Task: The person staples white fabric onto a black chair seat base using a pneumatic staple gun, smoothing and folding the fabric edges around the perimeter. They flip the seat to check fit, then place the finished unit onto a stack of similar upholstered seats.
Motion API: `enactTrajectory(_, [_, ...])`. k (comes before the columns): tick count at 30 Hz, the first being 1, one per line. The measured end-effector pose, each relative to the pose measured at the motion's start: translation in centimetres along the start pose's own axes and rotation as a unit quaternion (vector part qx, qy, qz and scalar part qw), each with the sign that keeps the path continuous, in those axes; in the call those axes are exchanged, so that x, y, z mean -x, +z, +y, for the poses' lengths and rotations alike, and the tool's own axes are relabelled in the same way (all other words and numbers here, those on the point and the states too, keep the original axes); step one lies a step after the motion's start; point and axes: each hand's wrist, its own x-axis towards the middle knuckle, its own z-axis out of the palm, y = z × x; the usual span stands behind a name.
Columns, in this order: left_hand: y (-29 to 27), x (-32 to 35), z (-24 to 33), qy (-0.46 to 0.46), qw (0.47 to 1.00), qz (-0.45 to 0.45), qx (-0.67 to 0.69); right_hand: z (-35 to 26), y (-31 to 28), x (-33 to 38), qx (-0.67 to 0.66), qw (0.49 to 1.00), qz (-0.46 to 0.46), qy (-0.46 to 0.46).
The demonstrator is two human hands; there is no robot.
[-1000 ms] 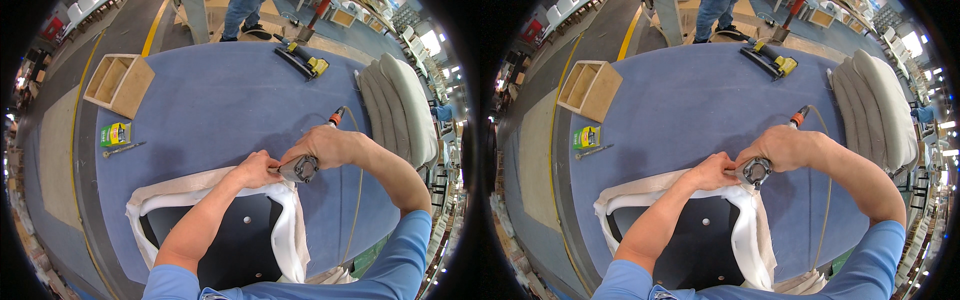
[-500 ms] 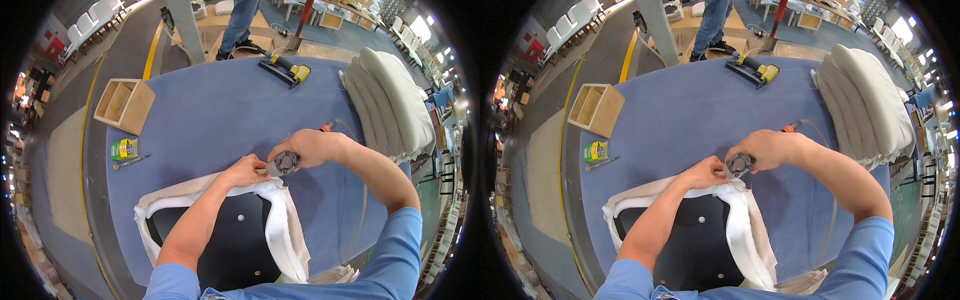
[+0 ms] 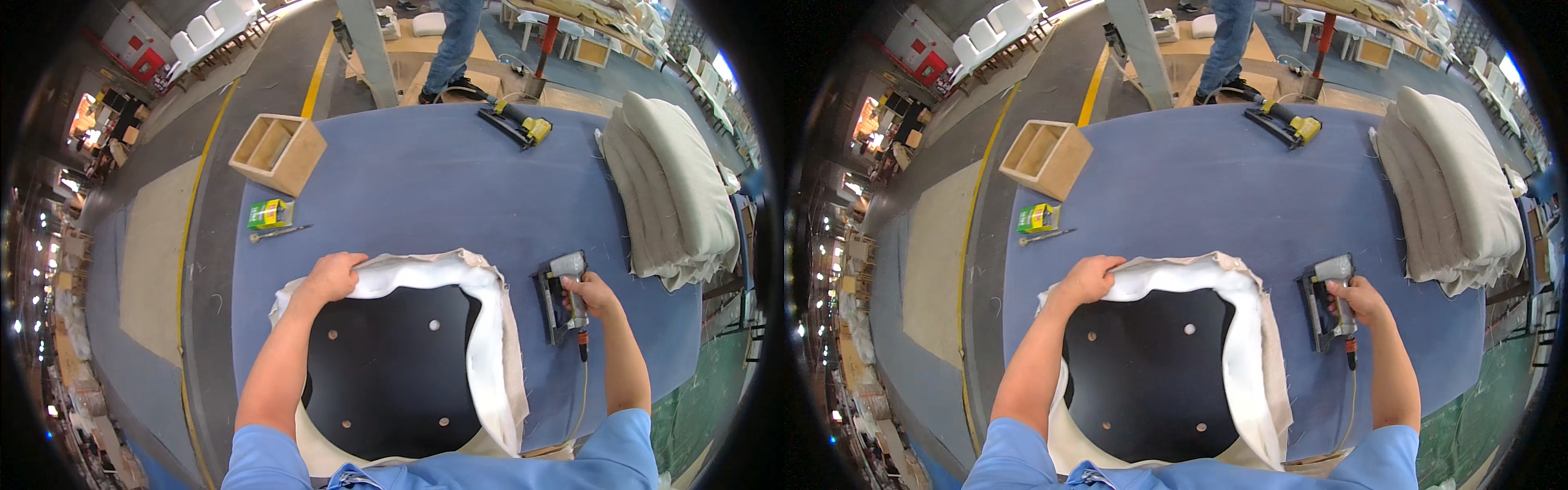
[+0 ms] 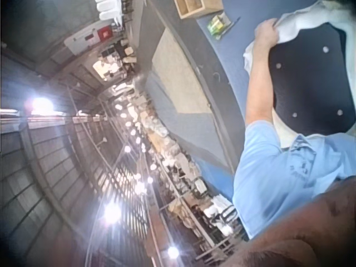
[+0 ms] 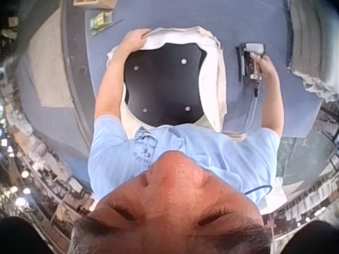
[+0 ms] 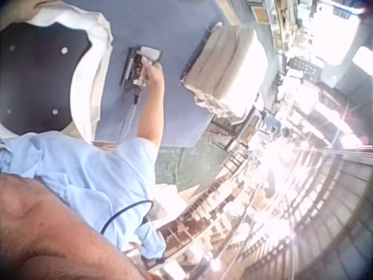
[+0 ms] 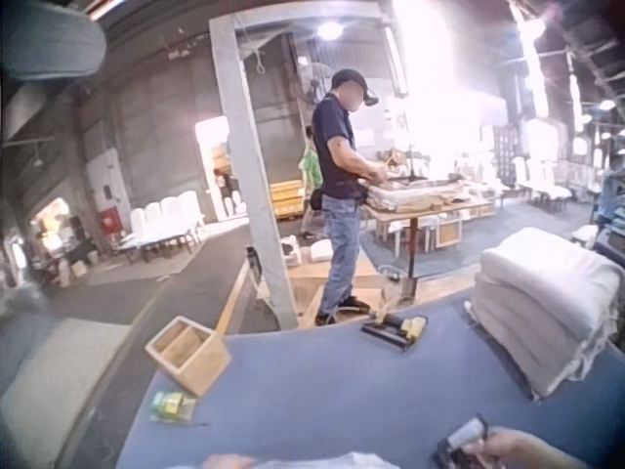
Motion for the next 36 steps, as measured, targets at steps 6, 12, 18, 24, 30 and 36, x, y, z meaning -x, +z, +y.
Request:
enactTrajectory(6, [-0.7, 1.2, -4.6, -0.099, 0.995, 0.013, -0.02, -6.6, 6.5, 3.4, 0.319, 0.862, 0.212, -0.331])
enactTrajectory(12, [-1.6, -0.2, -5.6, -0.072, 0.995, -0.073, -0.011, -13.8, 21.7, 1.4, 0.464, 0.741, 0.022, -0.485])
enactTrajectory(18, [0.6, 1.4, -7.8, -0.035, 0.997, 0.064, 0.03, -14.1, 23.7, -1.1, 0.452, 0.81, 0.022, -0.373])
enactTrajectory(24, [3.5, 3.5, -7.6, 0.001, 0.94, 0.34, 0.03, -12.8, 25.4, 0.8, 0.321, 0.811, 0.174, -0.458])
enactTrajectory(30, [3.8, 4.5, -7.3, 0.065, 0.889, 0.447, 0.077, -11.5, 26.2, 1.7, 0.217, 0.762, 0.278, -0.544])
enactTrajectory(36, [3.5, 4.5, -8.7, 0.077, 0.94, 0.328, 0.051, -10.1, 25.8, 1.0, 0.323, 0.774, 0.218, -0.499])
